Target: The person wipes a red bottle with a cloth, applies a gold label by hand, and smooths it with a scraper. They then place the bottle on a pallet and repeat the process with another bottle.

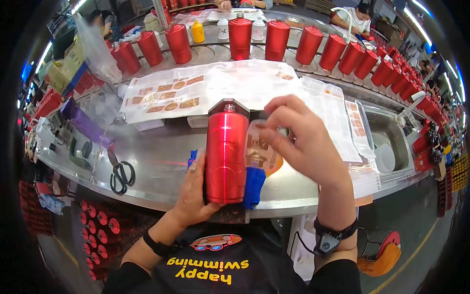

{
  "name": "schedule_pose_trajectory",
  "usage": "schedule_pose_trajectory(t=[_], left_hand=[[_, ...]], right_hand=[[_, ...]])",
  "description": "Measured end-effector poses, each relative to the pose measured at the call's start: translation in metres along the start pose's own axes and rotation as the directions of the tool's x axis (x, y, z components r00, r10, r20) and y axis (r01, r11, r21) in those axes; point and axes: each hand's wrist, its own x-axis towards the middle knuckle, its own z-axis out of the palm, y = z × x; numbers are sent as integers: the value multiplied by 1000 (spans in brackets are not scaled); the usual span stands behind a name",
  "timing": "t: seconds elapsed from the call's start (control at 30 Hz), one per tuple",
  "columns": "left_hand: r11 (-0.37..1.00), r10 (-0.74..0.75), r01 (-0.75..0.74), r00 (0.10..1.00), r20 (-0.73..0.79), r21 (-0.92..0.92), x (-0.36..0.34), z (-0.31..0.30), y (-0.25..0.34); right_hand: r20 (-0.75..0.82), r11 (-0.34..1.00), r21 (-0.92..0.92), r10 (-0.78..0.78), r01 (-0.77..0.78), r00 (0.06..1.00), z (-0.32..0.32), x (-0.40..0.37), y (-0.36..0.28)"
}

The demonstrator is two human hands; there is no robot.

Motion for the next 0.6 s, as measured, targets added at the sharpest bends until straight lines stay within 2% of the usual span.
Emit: schedule_pose_trajectory(t=[0.03,0.07,0.1,0.13,0.23,0.27,0.3,0.33,0.4,0.5,0.6], left_hand=[[1000,-1,1,1000,-10,-1,1,0,0],[1000,2,-2,1000,-21,-6,1,1,-1],[1000,7,-8,1000,-30,-10,1,4,-3],[1000,15,-15,999,-37,-16,1,6,-4],[999,-2,1,999,-39,-50,-3,11,-8],[999,7,-8,999,-37,-40,-5,11,-9],[1000,14,-15,999,-38,-25,-4,9,-13],[1000,21,-21,999,-37,-11,-4,8,-15],[999,18,-18,1000,-20,-41,-3,6,-17],[998,20,-20,1000,-8,-54,-4,4,-20],[999,10,-10,1000,-9,-54,-4,5,-20]], right_hand=[[15,998,-32,59,-58,998,-3,11,6],[-73,995,-100,-3,-4,997,1,22,26],[-67,998,-60,32,-36,997,-1,37,44],[-106,984,-152,74,-90,992,1,51,57],[-67,973,-197,109,-120,992,22,99,131],[-30,951,-300,74,-80,997,38,110,163],[45,764,-617,275,-190,960,61,126,188],[34,675,-713,303,-189,952,72,126,196],[20,669,-704,355,-239,935,79,127,213],[1,713,-681,229,-167,973,72,123,192],[-43,853,-522,-14,-10,999,49,110,157]])
